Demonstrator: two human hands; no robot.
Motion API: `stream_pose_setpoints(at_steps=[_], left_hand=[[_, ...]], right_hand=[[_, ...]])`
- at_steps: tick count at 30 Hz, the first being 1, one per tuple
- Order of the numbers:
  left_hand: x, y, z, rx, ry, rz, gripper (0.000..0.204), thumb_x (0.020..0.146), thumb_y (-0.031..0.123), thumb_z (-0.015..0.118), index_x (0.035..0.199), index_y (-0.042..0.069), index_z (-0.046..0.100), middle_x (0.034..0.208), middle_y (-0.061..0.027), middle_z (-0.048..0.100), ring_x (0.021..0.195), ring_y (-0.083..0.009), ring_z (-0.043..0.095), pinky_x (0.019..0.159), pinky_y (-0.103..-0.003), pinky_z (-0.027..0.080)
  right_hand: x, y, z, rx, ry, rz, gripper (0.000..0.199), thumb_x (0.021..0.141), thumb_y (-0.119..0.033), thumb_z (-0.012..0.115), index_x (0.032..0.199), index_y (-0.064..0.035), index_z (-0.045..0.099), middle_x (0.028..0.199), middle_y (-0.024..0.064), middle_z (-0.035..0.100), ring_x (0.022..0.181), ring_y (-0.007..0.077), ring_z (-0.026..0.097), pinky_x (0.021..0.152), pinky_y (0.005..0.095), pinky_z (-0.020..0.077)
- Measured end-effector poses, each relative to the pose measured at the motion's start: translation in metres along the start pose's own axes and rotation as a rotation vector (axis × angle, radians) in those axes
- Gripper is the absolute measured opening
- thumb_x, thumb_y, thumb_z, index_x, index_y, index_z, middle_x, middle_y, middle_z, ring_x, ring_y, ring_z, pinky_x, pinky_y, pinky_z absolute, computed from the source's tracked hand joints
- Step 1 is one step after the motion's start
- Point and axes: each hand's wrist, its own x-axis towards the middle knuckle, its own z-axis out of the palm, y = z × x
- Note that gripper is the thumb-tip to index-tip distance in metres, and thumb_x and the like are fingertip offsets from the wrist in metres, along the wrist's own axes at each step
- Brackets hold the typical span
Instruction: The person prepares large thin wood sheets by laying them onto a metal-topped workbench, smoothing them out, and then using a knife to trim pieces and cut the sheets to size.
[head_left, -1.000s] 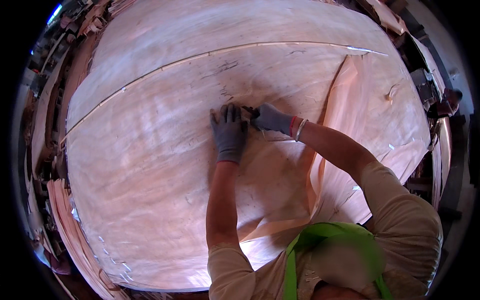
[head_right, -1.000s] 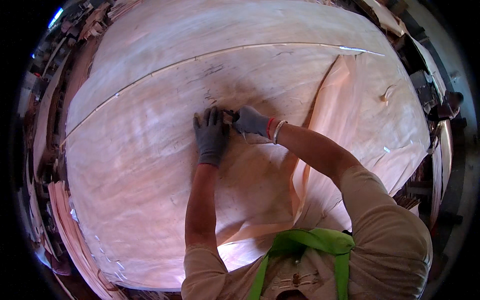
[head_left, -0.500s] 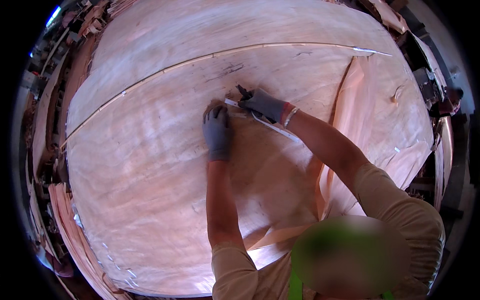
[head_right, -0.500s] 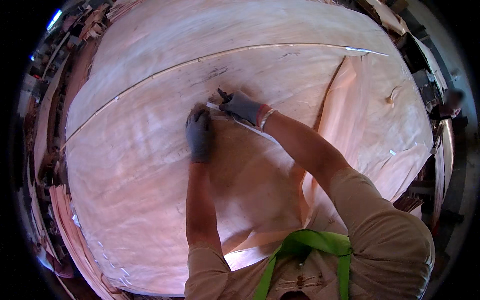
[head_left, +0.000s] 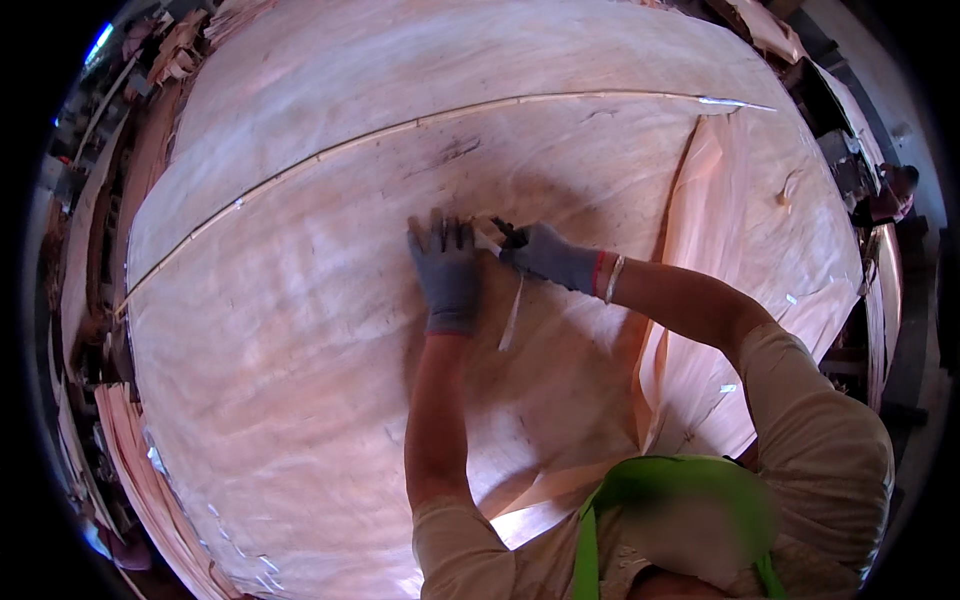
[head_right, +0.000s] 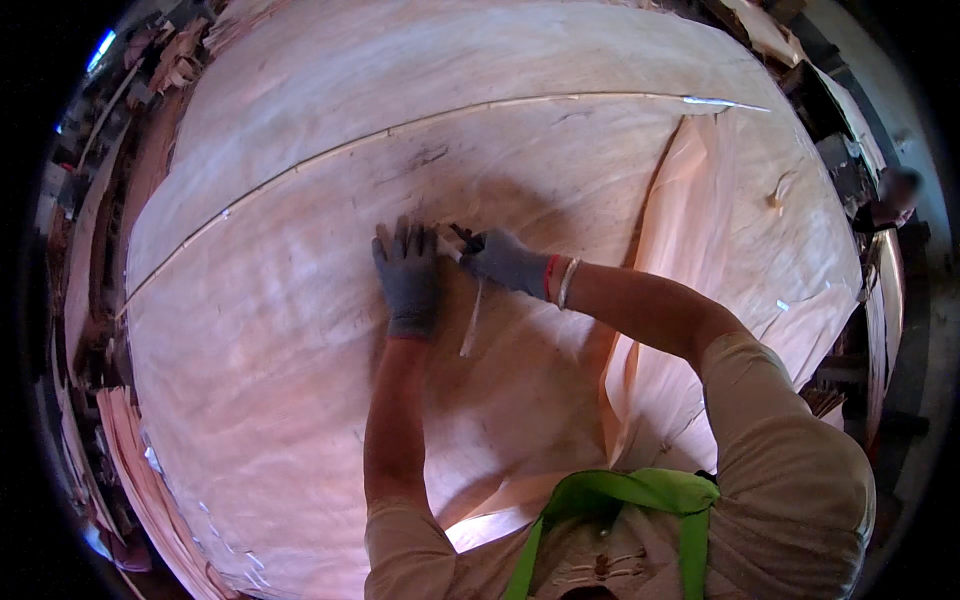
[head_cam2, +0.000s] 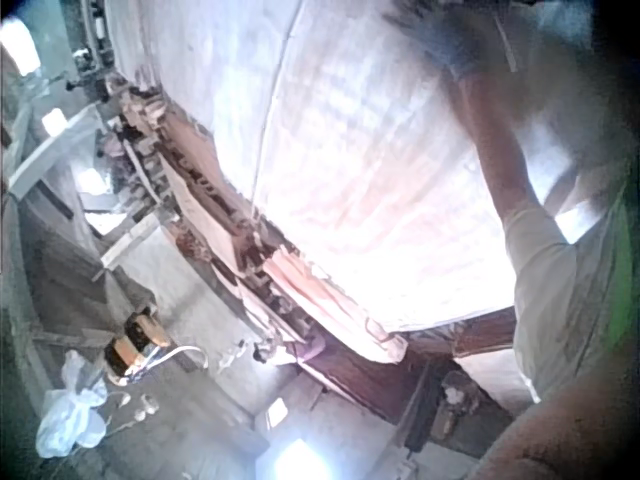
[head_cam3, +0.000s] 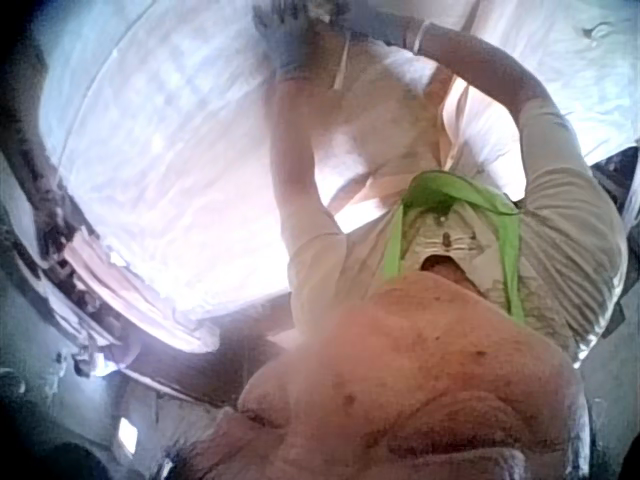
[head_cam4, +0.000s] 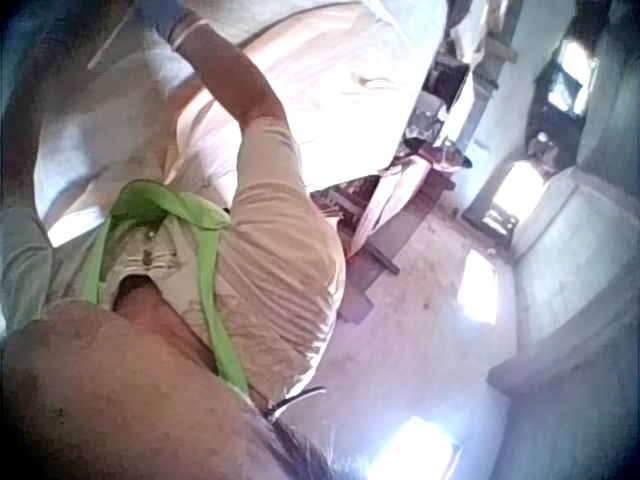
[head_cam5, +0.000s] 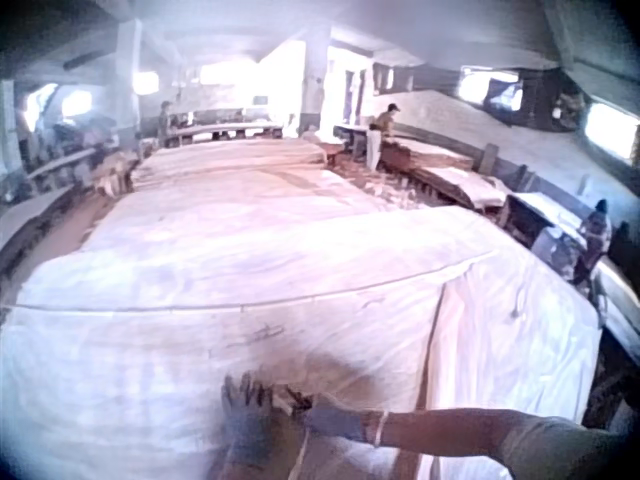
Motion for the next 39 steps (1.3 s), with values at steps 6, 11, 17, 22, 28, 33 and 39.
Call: stream_pose_setpoints(at_steps=[6,11,17,22,28,33,39], left_hand=[[-0.012,-0.031,0.014,-0.964,0.396,-0.497,0.044,0.083,0.011,0.045,0.126,0.004,0.051,0.131,-0.0123,0.050,0.127,-0.0279,0.041,0.111,-0.046,0.020],[0.026,-0.004,0.009,-0.222,0.140,-0.113,0.047,0.089,0.024,0.045,0.132,0.005,0.045,0.137,-0.0113,0.044,0.131,-0.0259,0.036,0.111,-0.048,0.013],[0.030,-0.005,0.013,-0.005,-0.076,-0.069,0.041,0.092,0.029,0.040,0.129,0.014,0.050,0.139,-0.0085,0.044,0.131,-0.0263,0.036,0.108,-0.058,0.010],[0.052,-0.015,0.006,-0.069,-0.141,-0.065,0.043,0.089,0.025,0.044,0.128,0.007,0.049,0.138,-0.0117,0.043,0.128,-0.0300,0.038,0.108,-0.051,0.018],[0.120,-0.013,0.031,-0.169,0.104,0.039,0.057,0.089,0.027,0.046,0.140,0.006,0.031,0.143,-0.0110,0.037,0.131,-0.0296,0.035,0.109,-0.047,0.019],[0.126,-0.008,0.055,-0.013,-0.077,0.132,0.048,0.091,0.030,0.043,0.133,0.008,0.043,0.141,-0.0089,0.041,0.134,-0.0240,0.032,0.111,-0.051,0.014],[0.133,0.000,0.053,0.092,0.035,0.167,0.040,0.088,0.028,0.047,0.120,0.007,0.056,0.132,-0.0112,0.048,0.131,-0.0256,0.035,0.110,-0.054,0.014]], right_hand=[[0.046,-0.056,-0.043,0.096,-0.132,-0.031,0.027,0.080,-0.031,0.064,0.078,-0.0037,0.063,0.059,0.0014,0.053,0.045,0.0124,0.045,0.041,0.0288,0.0359],[0.100,-0.042,-0.041,-0.145,-0.122,-0.094,0.029,0.073,-0.027,0.066,0.063,-0.0001,0.062,0.054,0.0073,0.055,0.047,0.0175,0.051,0.044,0.0338,0.0395],[0.065,-0.029,-0.027,-0.498,0.041,-0.227,0.026,0.082,-0.029,0.059,0.081,-0.0045,0.065,0.063,0.0165,0.060,0.056,0.0240,0.056,0.056,0.0368,0.0455],[0.061,-0.044,-0.073,0.005,0.067,-0.336,0.028,0.086,-0.029,0.056,0.095,-0.0028,0.061,0.069,0.0151,0.062,0.059,0.0186,0.056,0.056,0.0356,0.0456],[0.155,-0.044,-0.086,-0.044,0.068,-0.298,0.020,0.082,-0.020,0.060,0.084,-0.0002,0.061,0.071,0.0122,0.062,0.060,0.0176,0.057,0.056,0.0328,0.0467],[0.152,-0.011,-0.090,0.133,-0.019,-0.083,0.025,0.081,-0.026,0.059,0.076,-0.0019,0.065,0.066,0.0166,0.063,0.059,0.0270,0.060,0.059,0.0375,0.0484],[0.100,0.004,-0.093,-0.531,0.366,-0.513,0.030,0.084,-0.031,0.054,0.070,-0.0085,0.067,0.067,0.0189,0.062,0.064,0.0310,0.062,0.060,0.0399,0.0482]])
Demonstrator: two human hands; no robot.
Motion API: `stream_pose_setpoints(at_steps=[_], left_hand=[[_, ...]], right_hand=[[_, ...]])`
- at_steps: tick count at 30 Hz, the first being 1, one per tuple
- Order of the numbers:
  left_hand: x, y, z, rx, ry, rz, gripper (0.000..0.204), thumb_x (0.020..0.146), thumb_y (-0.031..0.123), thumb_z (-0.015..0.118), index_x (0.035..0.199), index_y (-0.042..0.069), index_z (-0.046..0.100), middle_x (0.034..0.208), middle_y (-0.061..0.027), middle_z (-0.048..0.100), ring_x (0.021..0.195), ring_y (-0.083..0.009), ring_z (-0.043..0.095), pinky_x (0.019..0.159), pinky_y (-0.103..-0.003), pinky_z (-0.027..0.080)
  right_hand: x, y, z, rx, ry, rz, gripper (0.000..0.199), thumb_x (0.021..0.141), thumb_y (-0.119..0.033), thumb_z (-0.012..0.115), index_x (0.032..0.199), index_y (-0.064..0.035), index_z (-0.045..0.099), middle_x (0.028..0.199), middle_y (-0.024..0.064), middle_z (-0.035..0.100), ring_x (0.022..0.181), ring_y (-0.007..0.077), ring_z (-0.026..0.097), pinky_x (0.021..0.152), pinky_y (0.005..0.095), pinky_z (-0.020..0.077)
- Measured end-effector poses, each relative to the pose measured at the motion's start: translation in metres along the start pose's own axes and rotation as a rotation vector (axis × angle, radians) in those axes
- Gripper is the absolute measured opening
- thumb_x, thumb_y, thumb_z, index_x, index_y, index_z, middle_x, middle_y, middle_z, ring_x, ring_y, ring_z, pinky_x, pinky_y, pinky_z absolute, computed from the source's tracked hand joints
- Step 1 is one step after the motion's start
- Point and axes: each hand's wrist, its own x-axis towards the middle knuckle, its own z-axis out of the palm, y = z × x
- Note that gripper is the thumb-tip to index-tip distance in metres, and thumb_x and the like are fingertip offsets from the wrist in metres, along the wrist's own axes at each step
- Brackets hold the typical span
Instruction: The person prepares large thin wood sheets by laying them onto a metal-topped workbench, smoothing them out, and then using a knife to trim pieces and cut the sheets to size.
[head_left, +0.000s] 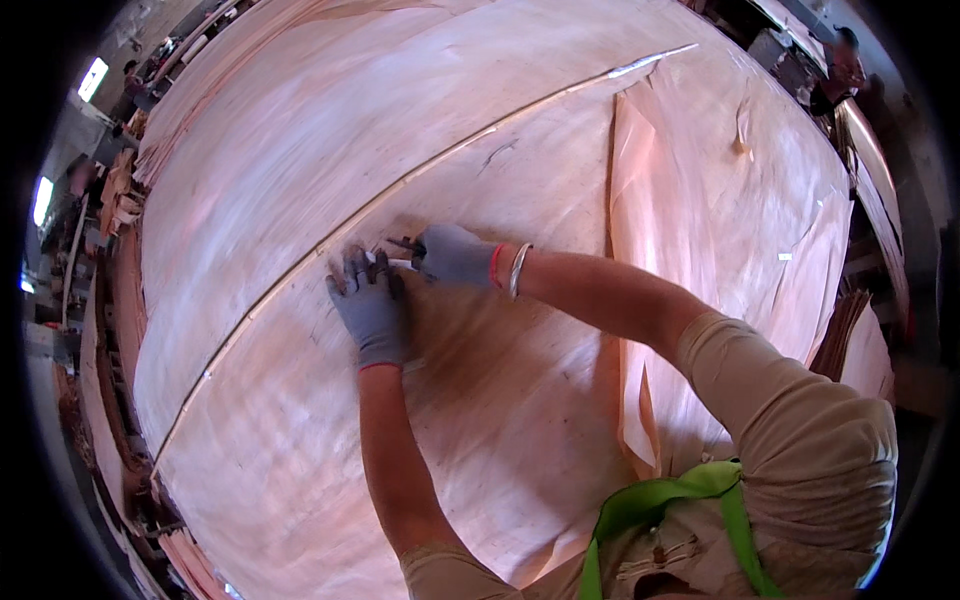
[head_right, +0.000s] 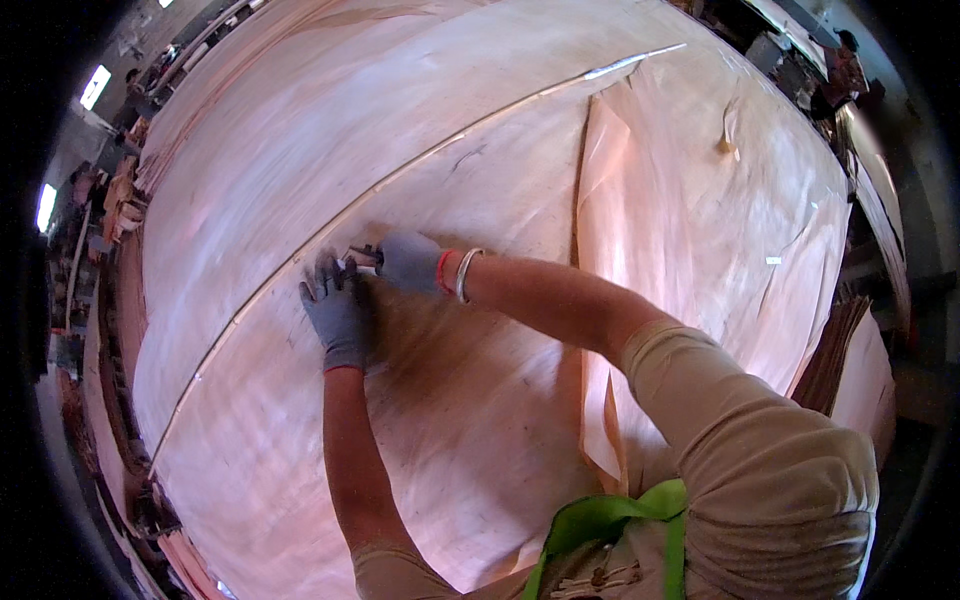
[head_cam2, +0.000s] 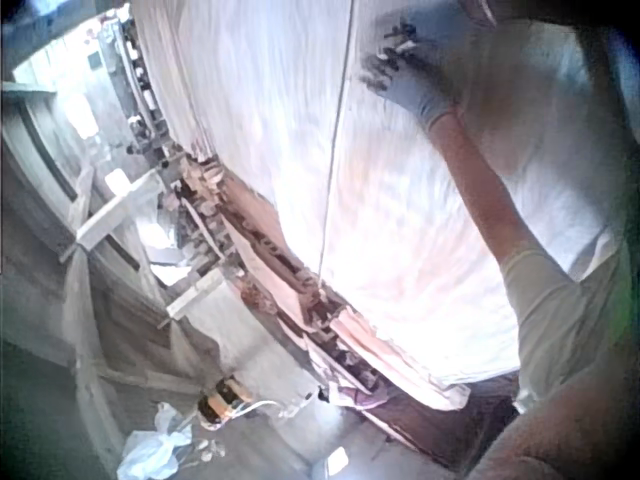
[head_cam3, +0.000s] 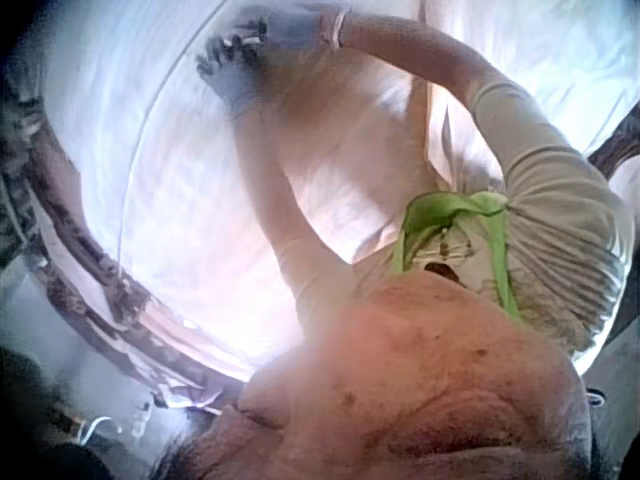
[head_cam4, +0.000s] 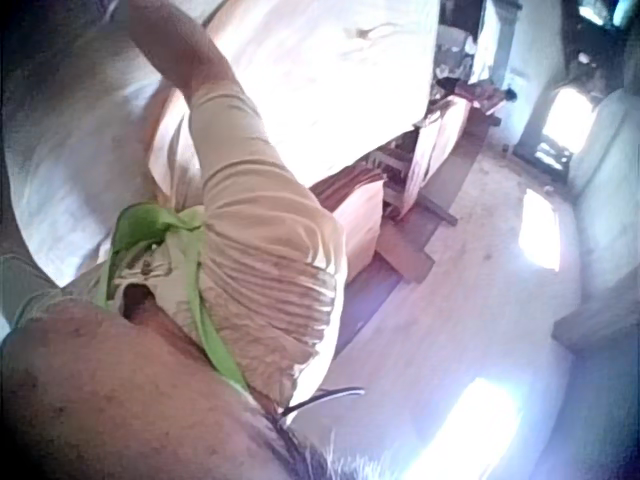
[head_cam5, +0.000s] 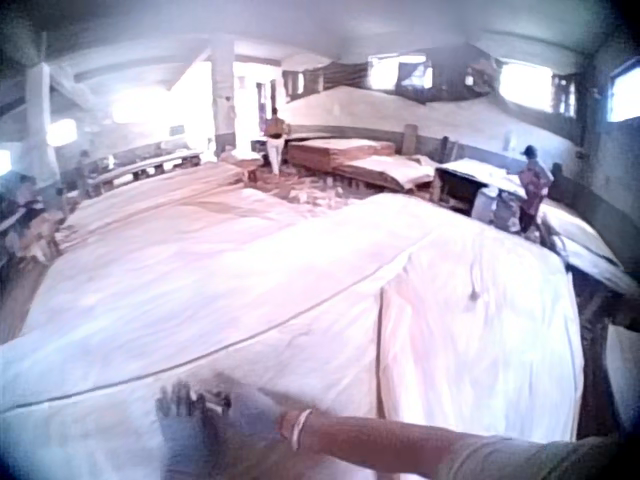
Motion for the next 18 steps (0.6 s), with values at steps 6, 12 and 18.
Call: stream_pose_setpoints(at_steps=[6,12,18], left_hand=[[0.000,0.000,0.010,-0.045,0.072,0.061,0.041,0.086,0.026,0.049,0.117,0.001,0.057,0.129,-0.0135,0.052,0.129,-0.0275,0.038,0.110,-0.051,0.016],[-0.003,-0.017,0.019,-0.204,0.021,-0.039,0.039,0.087,0.021,0.046,0.121,0.007,0.056,0.130,-0.0131,0.052,0.127,-0.0286,0.041,0.107,-0.048,0.024],[0.098,0.087,0.029,-0.228,0.137,0.061,0.044,0.085,0.016,0.045,0.128,0.010,0.050,0.139,-0.0121,0.042,0.129,-0.0295,0.038,0.105,-0.048,0.027]], right_hand=[[-0.035,-0.029,-0.034,0.622,-0.228,0.461,0.025,0.080,-0.030,0.063,0.077,-0.0048,0.065,0.057,0.0079,0.056,0.052,0.0190,0.055,0.049,0.0334,0.0438],[-0.042,0.005,-0.074,0.870,0.032,0.355,0.022,0.081,-0.028,0.067,0.082,-0.0062,0.066,0.062,0.0032,0.058,0.053,0.0112,0.053,0.048,0.0284,0.0424],[-0.011,0.166,-0.113,0.433,0.004,0.732,0.020,0.076,-0.022,0.069,0.078,-0.0021,0.066,0.061,0.0047,0.059,0.050,0.0124,0.053,0.045,0.0307,0.0434]])
